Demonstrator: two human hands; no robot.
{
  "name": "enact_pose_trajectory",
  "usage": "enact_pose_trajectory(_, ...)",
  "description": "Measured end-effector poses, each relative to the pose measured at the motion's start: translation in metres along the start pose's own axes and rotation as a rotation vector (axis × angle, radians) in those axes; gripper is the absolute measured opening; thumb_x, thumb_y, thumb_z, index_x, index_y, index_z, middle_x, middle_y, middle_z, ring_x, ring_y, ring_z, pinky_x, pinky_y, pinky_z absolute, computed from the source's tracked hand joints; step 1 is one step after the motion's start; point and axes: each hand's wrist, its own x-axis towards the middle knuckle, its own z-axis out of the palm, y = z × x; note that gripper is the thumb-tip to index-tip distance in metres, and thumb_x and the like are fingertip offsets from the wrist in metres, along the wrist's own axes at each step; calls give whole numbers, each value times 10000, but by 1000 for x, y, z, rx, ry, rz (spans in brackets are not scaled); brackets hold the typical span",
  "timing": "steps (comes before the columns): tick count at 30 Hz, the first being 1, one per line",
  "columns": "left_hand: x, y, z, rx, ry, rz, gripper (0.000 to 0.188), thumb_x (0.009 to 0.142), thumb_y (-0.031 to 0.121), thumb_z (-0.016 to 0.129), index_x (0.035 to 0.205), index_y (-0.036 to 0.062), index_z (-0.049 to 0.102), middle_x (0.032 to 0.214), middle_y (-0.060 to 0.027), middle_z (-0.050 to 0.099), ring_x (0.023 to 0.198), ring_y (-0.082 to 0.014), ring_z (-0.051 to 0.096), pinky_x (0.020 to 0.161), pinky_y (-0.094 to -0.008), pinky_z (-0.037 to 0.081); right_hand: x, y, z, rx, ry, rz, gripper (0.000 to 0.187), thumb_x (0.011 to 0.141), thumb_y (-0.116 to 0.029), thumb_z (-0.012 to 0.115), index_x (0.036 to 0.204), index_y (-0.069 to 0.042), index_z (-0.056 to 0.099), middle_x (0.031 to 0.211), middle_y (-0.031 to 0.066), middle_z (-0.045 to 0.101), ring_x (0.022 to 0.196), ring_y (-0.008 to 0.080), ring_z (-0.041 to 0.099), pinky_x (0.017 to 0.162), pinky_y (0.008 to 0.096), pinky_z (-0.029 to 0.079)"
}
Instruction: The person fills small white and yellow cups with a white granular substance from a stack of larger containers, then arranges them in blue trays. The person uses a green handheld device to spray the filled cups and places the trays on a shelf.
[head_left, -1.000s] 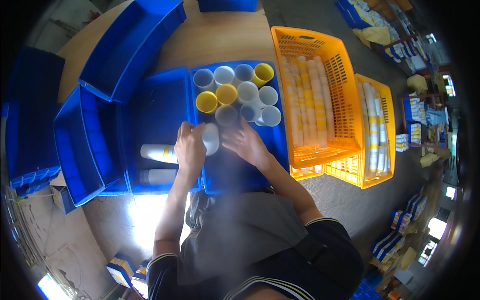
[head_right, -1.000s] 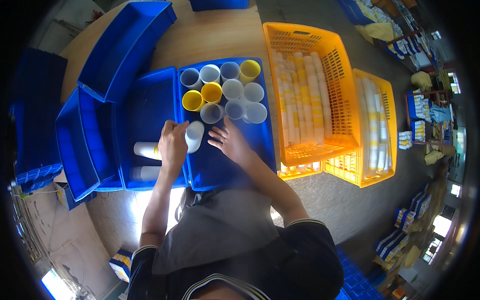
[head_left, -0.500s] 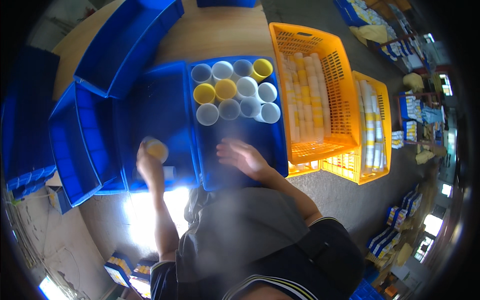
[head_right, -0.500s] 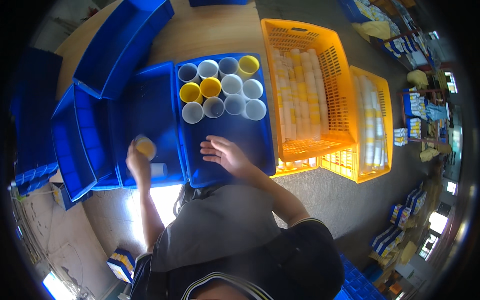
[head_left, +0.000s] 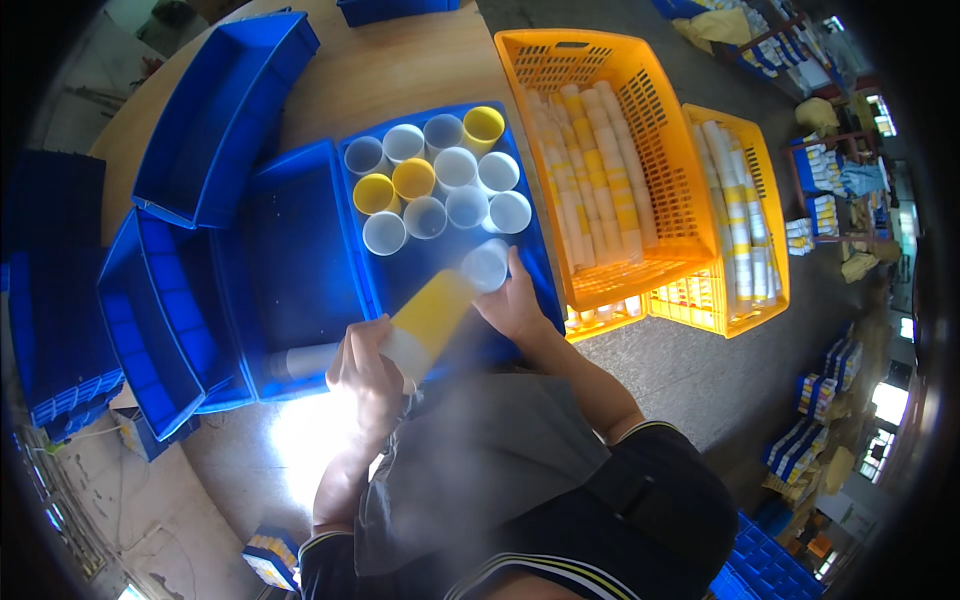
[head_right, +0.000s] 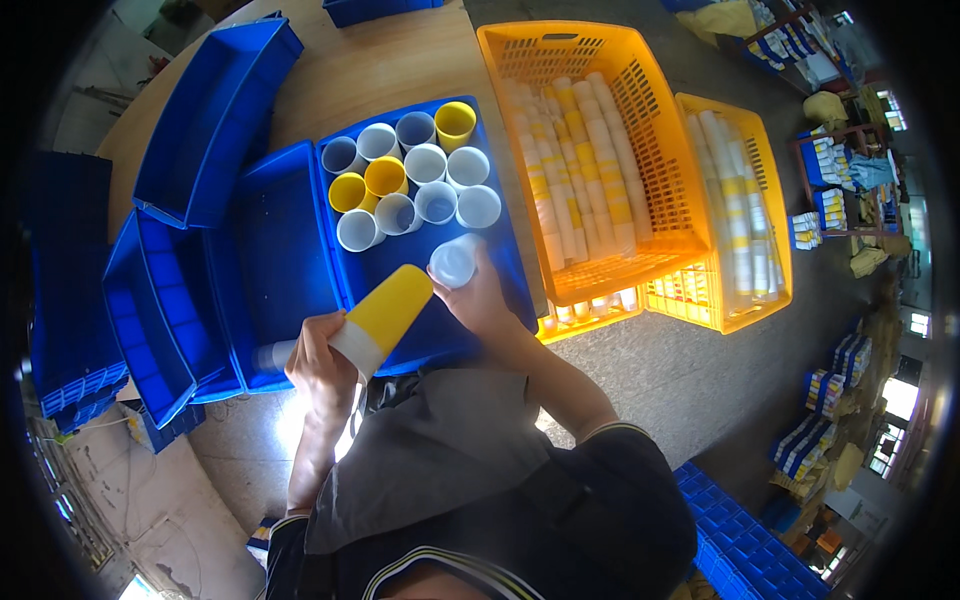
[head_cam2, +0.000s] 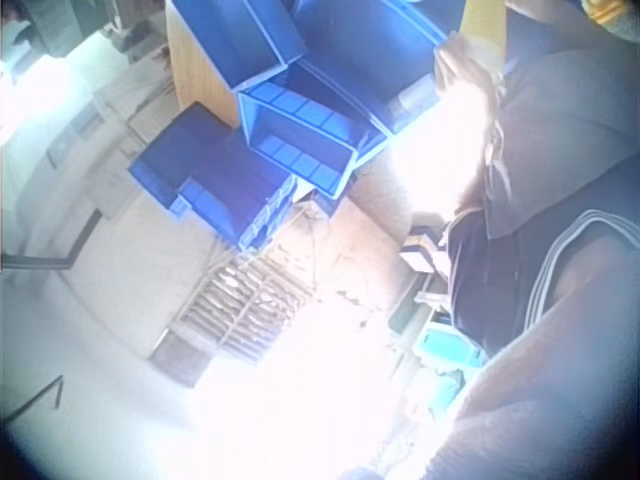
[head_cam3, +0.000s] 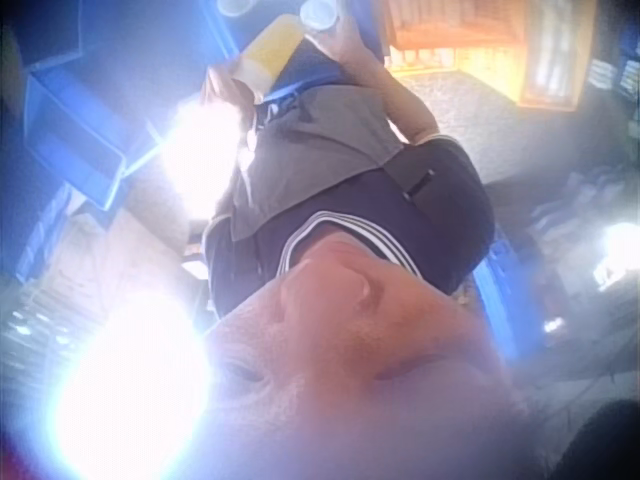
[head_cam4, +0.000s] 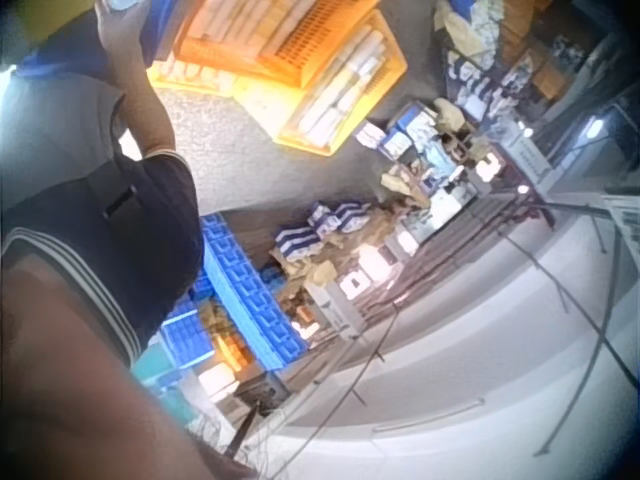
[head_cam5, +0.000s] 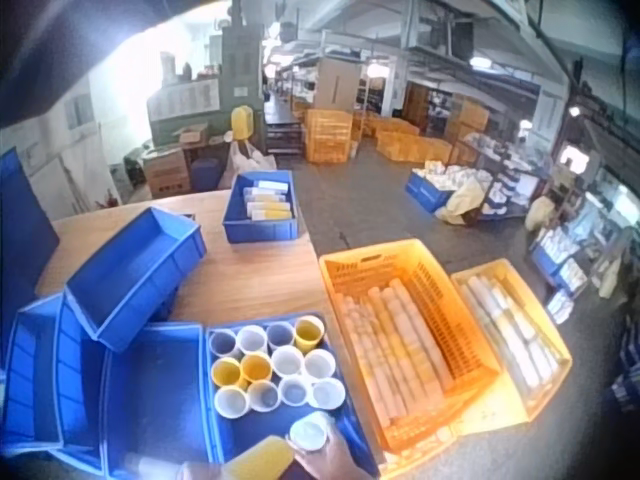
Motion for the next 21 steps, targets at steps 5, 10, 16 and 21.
enact_pose_trajectory(5,3,0,22,-31,2,-16,266,779,-91,740,965,25,591,948,-178,705,868,-315,730,654,-373,603,-33,12,30,32,-311,176,535,1036,-517,441,1346,-81,450,1334,109,569,1284,251,515,1118,468,385)
enact_pose_trajectory(10,3,-9,8,147,15,-47,298,738,-84,635,982,79,688,860,-110,608,756,-289,645,623,-365,562,-1,13,19,-519,-160,-281,536,1023,-474,504,1369,-80,395,1359,156,501,1287,289,498,1125,496,384)
enact_pose_trajectory(16,22,-25,43,-3,53,31,336,753,-41,640,1057,83,713,888,-112,685,720,-285,691,615,-357,562,12,27,-31,243,36,287,1084,945,-555,604,1555,0,-99,1566,291,172,1443,394,310,1159,587,315)
enact_pose_trajectory(21,13,-29,35,-103,1,-78,373,768,-189,639,1014,61,766,952,-139,669,871,-283,705,742,-343,603,0,30,-17,267,-7,204,1006,1005,-455,557,1541,13,-155,1552,279,202,1431,392,337,1150,565,351)
